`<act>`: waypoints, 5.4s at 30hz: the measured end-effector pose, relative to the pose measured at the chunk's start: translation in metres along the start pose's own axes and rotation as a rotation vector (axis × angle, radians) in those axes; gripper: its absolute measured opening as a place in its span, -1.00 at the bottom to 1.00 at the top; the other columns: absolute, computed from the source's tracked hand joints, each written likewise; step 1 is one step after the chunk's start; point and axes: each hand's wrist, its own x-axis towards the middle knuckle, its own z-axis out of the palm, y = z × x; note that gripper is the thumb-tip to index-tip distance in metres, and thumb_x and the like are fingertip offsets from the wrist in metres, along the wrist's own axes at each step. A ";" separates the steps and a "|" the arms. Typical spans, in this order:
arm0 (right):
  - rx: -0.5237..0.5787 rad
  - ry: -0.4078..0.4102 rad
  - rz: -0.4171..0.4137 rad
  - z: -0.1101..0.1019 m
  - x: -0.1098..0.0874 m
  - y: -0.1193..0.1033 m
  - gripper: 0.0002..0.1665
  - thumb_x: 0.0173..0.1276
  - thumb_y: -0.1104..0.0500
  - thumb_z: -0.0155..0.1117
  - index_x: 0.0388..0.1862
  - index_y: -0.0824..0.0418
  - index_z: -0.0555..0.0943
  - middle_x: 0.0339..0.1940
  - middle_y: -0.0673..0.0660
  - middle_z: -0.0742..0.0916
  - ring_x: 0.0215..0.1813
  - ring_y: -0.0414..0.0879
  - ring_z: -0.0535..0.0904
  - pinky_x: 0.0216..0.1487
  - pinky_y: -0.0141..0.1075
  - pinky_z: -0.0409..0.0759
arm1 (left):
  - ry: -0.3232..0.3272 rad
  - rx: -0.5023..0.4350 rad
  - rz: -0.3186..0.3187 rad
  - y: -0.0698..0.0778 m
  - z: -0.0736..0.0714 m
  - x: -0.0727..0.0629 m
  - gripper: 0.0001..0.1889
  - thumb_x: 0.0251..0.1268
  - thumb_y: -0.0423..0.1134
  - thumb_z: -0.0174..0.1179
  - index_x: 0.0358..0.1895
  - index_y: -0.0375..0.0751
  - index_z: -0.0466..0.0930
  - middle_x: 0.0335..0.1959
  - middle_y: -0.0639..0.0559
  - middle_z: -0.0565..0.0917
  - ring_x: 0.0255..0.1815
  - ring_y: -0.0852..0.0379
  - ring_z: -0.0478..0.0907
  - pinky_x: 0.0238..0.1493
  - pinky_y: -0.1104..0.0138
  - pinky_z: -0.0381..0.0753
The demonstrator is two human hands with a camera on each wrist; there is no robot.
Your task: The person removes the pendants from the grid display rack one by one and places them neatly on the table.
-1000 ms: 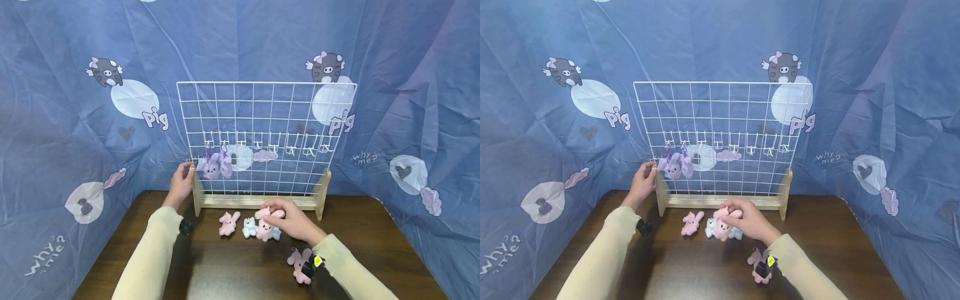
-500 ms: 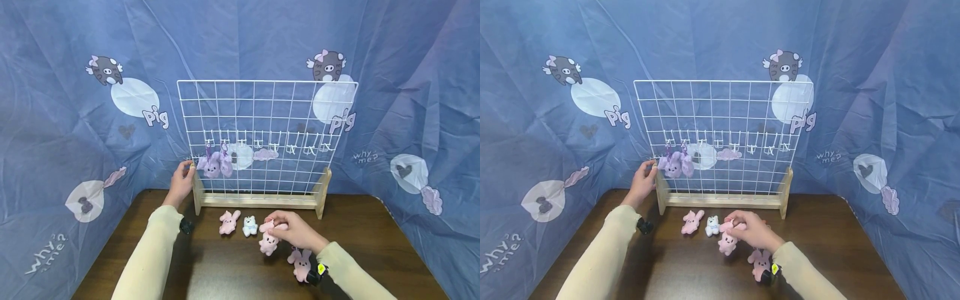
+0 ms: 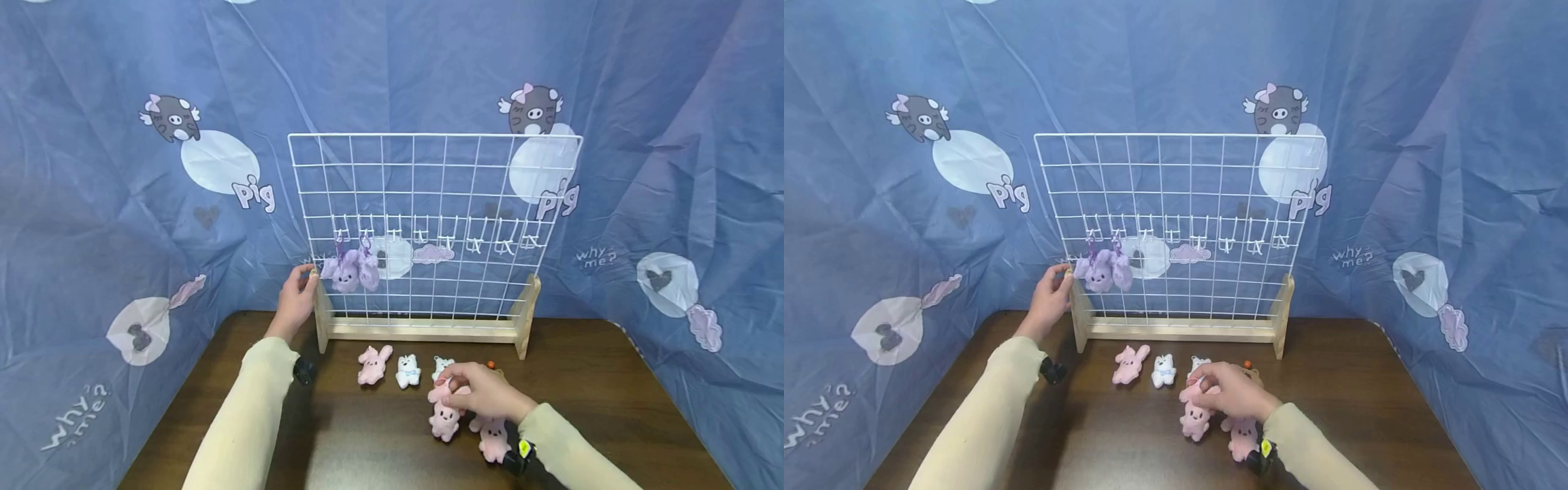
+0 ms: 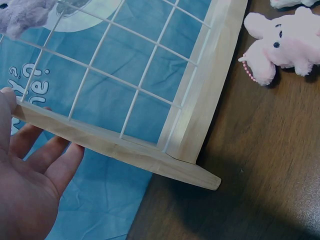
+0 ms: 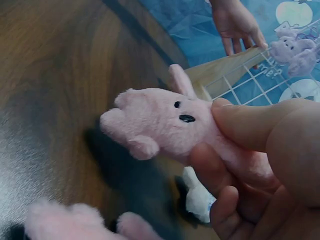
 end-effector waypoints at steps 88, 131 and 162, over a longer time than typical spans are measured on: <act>-0.106 0.327 -0.052 -0.025 0.089 -0.075 -0.48 0.47 0.09 0.44 0.35 0.10 0.57 0.20 0.18 0.74 0.09 0.05 0.71 0.10 -0.01 0.71 | 0.006 -0.019 0.008 0.000 0.001 -0.002 -0.57 0.73 -0.11 -0.01 0.48 -0.16 0.37 0.40 -0.39 0.54 0.44 -0.30 0.47 0.33 -0.15 0.53; 0.160 0.340 -0.006 -0.036 0.164 -0.127 -0.11 0.42 -0.01 0.50 0.63 -0.05 0.30 0.56 0.10 0.48 0.26 0.09 0.57 0.09 -0.10 0.70 | -0.020 -0.009 -0.022 0.001 -0.001 0.000 -0.54 0.74 -0.04 -0.05 0.53 -0.10 0.32 0.46 -0.36 0.48 0.49 -0.29 0.41 0.36 -0.17 0.49; 0.257 0.383 -0.053 -0.024 0.181 -0.126 -0.35 0.47 0.21 0.43 0.47 0.15 0.44 0.07 0.24 0.78 -0.14 -0.01 0.68 -0.17 -0.24 0.74 | -0.019 -0.008 -0.023 0.005 -0.004 -0.002 -0.55 0.74 -0.08 -0.03 0.51 -0.14 0.33 0.43 -0.35 0.52 0.48 -0.27 0.44 0.36 -0.15 0.51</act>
